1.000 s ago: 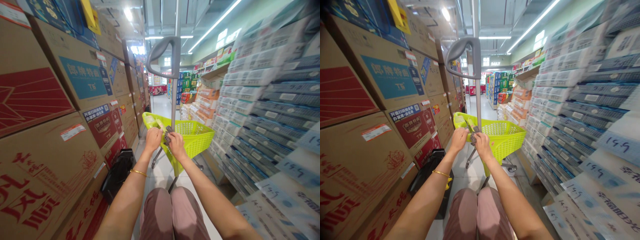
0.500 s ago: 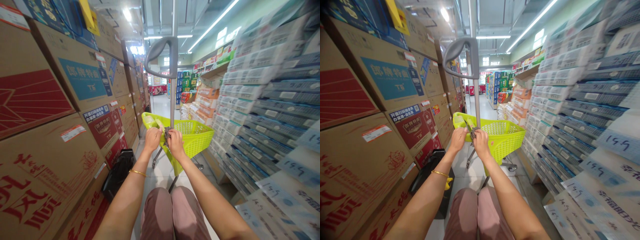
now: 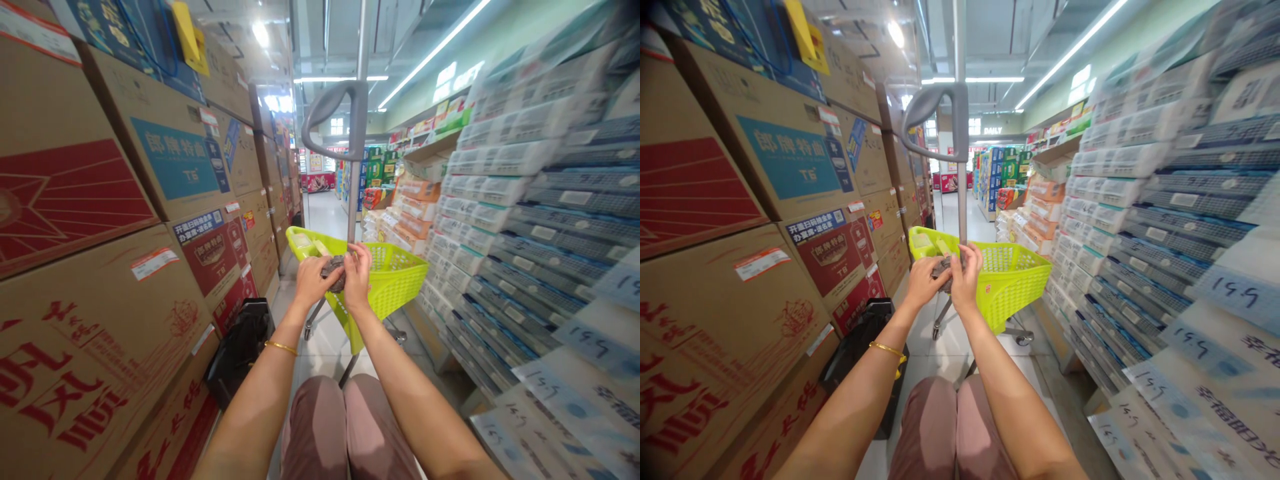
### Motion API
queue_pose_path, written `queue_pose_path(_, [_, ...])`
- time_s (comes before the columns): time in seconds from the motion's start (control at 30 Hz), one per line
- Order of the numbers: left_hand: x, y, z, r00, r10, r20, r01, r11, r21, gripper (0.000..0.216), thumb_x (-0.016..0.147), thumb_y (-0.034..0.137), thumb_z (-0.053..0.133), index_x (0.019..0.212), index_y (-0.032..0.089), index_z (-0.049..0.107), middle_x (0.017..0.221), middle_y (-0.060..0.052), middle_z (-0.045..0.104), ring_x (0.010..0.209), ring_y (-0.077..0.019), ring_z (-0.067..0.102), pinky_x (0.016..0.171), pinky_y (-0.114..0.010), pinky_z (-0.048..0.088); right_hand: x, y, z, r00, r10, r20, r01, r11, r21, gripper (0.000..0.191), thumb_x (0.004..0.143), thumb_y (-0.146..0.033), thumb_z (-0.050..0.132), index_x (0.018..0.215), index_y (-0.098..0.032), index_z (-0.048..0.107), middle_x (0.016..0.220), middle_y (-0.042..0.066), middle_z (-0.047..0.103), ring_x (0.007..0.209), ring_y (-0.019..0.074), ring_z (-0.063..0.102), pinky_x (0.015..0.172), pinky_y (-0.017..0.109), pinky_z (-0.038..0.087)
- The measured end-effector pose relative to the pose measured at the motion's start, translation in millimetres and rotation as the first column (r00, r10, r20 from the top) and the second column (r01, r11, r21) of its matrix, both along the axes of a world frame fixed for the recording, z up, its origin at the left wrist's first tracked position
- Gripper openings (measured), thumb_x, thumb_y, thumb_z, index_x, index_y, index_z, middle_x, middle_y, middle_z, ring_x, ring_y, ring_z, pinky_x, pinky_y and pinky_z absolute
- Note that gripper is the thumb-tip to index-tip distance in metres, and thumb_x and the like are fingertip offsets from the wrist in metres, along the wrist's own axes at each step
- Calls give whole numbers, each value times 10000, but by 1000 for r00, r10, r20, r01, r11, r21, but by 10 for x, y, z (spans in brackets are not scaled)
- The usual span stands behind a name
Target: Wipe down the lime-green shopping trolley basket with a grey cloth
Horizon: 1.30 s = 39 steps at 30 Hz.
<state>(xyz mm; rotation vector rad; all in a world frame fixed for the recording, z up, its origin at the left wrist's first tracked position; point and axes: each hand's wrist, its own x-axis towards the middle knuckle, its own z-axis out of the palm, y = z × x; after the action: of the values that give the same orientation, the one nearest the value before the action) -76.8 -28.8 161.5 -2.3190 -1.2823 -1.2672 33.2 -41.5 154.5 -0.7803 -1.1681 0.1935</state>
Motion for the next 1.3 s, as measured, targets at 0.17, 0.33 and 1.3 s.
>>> queue_pose_path(0.17, [24,-31,1,999,-4,37,4,1000,3,371,826,500,482,991,198,623,919,-58,666,890,-199,579,808,-328,400,317,14,-36,918,-371,-140,372,928,-20,232,765,-411,576,745,-190,506,1228,126,372,1201,238,380,1009,461,287])
queue_pose_path(0.33, [20,-32,6,998,11,61,-11,1000,-6,361,821,502,486,975,209,629,919,-57,664,889,-200,582,809,-333,404,610,-20,-26,829,-557,59,550,829,101,204,752,-357,610,653,-196,534,1369,108,305,1306,319,194,1016,596,89])
queue_pose_path(1.3, [-98,23,18,993,-66,94,67,998,-9,548,934,456,115,1171,190,533,1034,-72,649,937,-180,581,817,-310,395,454,-62,-328,803,-102,587,48,993,107,369,811,-248,517,1180,-242,512,1086,77,505,1043,205,486,931,412,408])
